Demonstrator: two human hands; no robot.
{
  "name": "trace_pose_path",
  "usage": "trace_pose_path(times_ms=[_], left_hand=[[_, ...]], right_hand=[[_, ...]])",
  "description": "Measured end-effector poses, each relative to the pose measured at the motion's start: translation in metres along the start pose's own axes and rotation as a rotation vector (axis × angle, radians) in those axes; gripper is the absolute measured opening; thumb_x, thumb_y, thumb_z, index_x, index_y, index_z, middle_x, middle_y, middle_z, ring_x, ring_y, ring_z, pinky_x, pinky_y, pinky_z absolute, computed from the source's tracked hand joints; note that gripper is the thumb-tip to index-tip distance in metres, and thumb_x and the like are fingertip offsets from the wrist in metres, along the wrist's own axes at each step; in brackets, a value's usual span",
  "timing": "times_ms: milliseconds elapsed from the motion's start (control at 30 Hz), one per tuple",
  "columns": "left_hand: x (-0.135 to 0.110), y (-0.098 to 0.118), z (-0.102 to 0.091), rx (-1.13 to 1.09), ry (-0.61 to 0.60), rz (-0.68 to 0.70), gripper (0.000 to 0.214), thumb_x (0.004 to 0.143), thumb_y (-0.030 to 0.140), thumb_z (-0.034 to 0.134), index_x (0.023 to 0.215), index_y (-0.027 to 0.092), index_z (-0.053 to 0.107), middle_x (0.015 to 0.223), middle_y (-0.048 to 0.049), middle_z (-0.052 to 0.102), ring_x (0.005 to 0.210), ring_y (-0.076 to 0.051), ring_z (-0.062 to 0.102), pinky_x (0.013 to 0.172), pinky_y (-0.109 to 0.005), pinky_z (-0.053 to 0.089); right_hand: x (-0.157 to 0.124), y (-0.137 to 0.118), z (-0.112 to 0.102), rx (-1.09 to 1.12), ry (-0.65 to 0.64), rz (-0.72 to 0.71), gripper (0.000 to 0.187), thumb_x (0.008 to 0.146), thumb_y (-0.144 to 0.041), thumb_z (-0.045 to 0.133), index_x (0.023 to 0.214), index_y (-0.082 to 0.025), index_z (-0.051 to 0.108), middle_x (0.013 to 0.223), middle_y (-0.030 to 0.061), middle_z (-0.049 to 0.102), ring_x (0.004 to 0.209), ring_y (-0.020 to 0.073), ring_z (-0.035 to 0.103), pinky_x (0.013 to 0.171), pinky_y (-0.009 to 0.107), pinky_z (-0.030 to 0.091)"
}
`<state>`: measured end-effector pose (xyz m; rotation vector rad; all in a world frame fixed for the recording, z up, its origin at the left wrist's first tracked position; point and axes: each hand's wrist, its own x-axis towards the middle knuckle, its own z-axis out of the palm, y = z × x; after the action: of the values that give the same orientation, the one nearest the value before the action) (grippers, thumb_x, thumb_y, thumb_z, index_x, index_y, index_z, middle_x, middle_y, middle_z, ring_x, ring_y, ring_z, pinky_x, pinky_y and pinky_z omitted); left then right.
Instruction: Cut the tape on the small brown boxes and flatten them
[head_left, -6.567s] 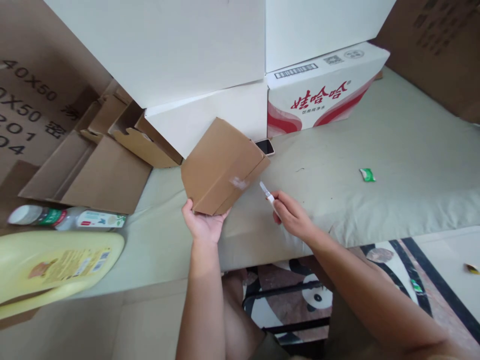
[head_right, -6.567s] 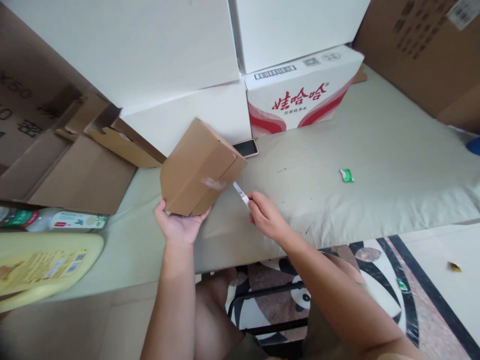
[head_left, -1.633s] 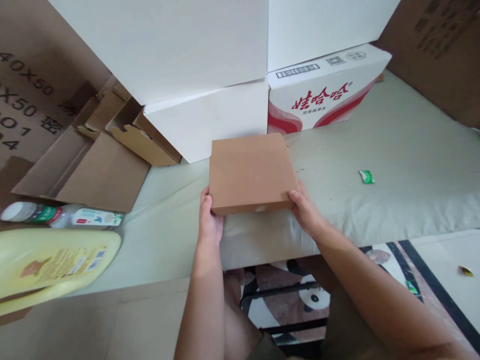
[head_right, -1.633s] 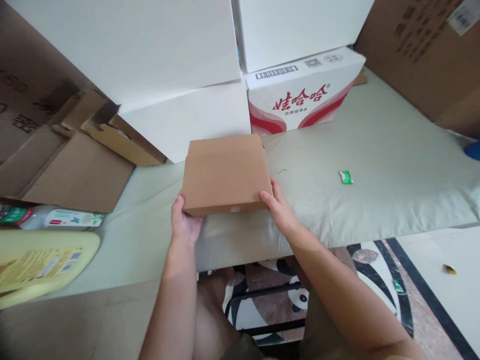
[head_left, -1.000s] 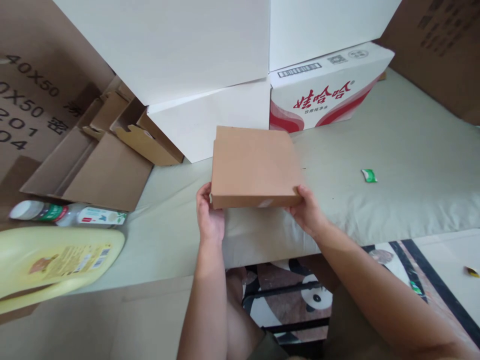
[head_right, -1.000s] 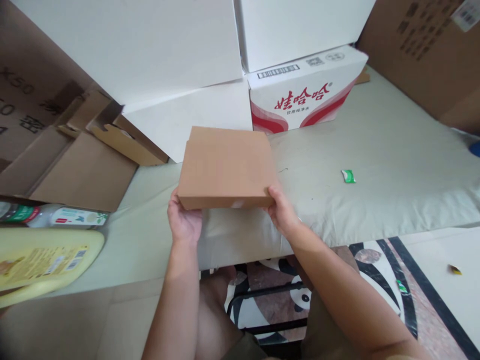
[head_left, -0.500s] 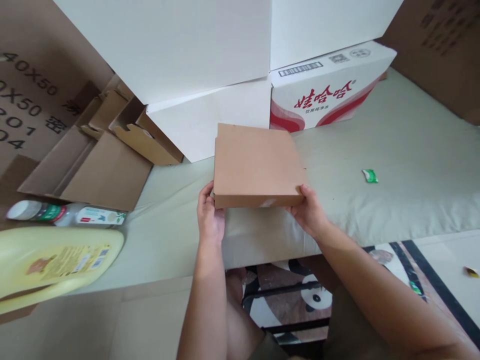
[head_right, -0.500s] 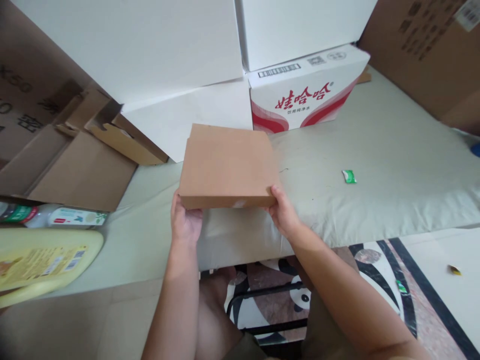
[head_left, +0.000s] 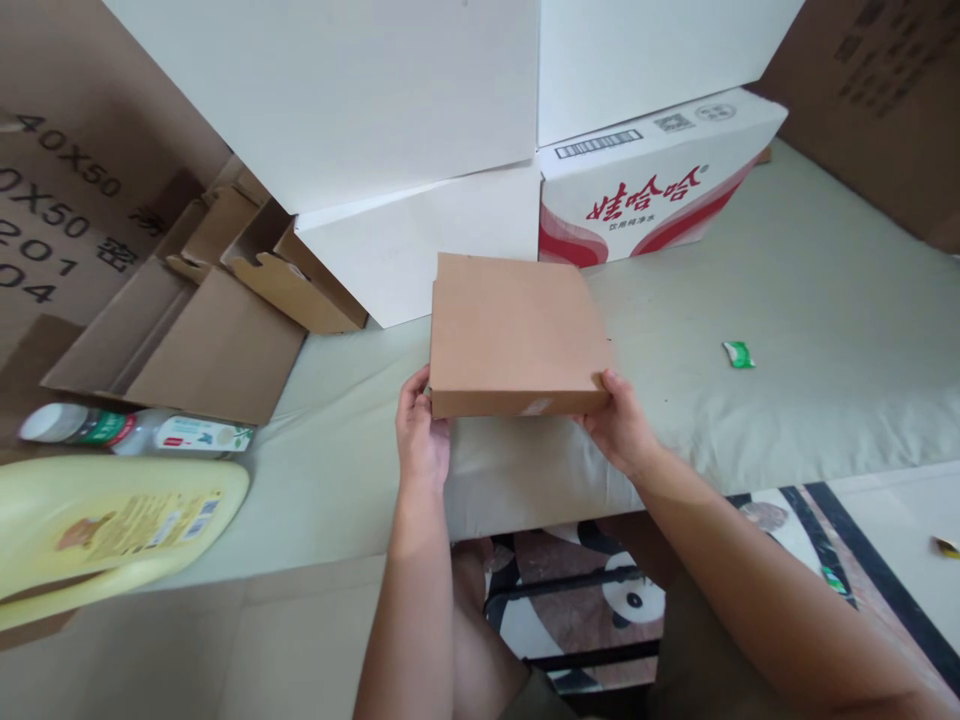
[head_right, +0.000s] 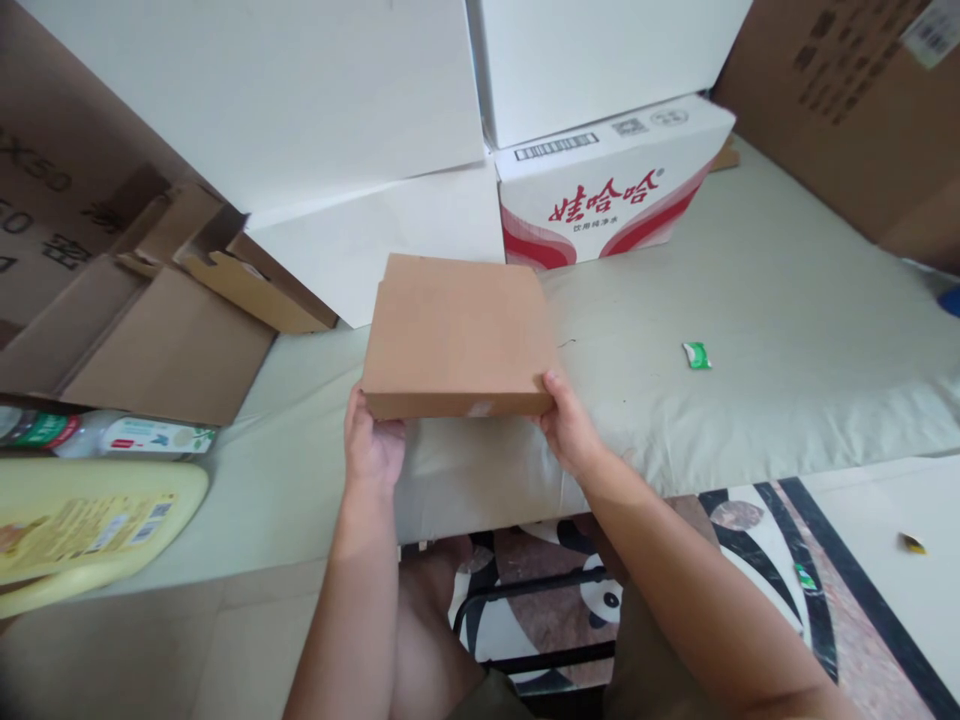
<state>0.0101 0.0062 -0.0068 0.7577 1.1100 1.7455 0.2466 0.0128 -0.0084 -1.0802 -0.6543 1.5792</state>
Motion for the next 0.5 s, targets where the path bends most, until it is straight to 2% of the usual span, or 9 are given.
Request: trace_pose_path(times_ms=[167,267,400,500], left_hand=[[0.001,0.000,0.000,-0.027,0.034,-0.060,0.046,0.070,0.056,0.086,0.101,0.025,0.073,0.101,-0.0041,0.072,0.080,-0.015,0.066,0.061,-0.022,0.048],[0.004,-0.001,-0.003,-0.048,0.088,-0.138,0.038,0.075,0.052,0.082,0.098,0.023,0.073,0.094,-0.0029,0.073,0.080,-0.017,0.068,0.067,-0.025,0.052],[0.003,-0.001,-0.010,-0.042,0.080,-0.174,0.046,0.078,0.066,0.073,0.097,0.024,0.073,0.099,-0.0052,0.076,0.090,-0.023,0.072,0.075,-0.033,0.056],[-0.001,0.000,-0.012,0.006,0.036,-0.186,0.059,0.076,0.077,0.069,0.102,0.025,0.073,0.107,-0.0087,0.077,0.105,-0.030,0.072,0.083,-0.040,0.058]], right_hand=[[0.001,0.002,-0.002,-0.105,0.000,-0.101,0.074,0.077,-0.075,0.059,0.136,-0.032,0.058,0.142,0.0069,0.064,0.142,0.0370,0.050,0.097,0.050,0.057],[0.002,0.007,-0.008,-0.186,-0.037,-0.175,0.073,0.079,-0.075,0.061,0.138,-0.032,0.058,0.144,0.0060,0.064,0.143,0.0350,0.050,0.103,0.050,0.054],[0.004,0.013,-0.015,-0.250,-0.128,-0.267,0.064,0.084,-0.069,0.065,0.138,-0.034,0.058,0.151,0.0039,0.060,0.145,0.0308,0.049,0.116,0.050,0.044],[0.005,0.013,-0.016,-0.244,-0.135,-0.297,0.062,0.086,-0.066,0.065,0.139,-0.034,0.058,0.151,0.0032,0.059,0.146,0.0296,0.048,0.119,0.050,0.041]])
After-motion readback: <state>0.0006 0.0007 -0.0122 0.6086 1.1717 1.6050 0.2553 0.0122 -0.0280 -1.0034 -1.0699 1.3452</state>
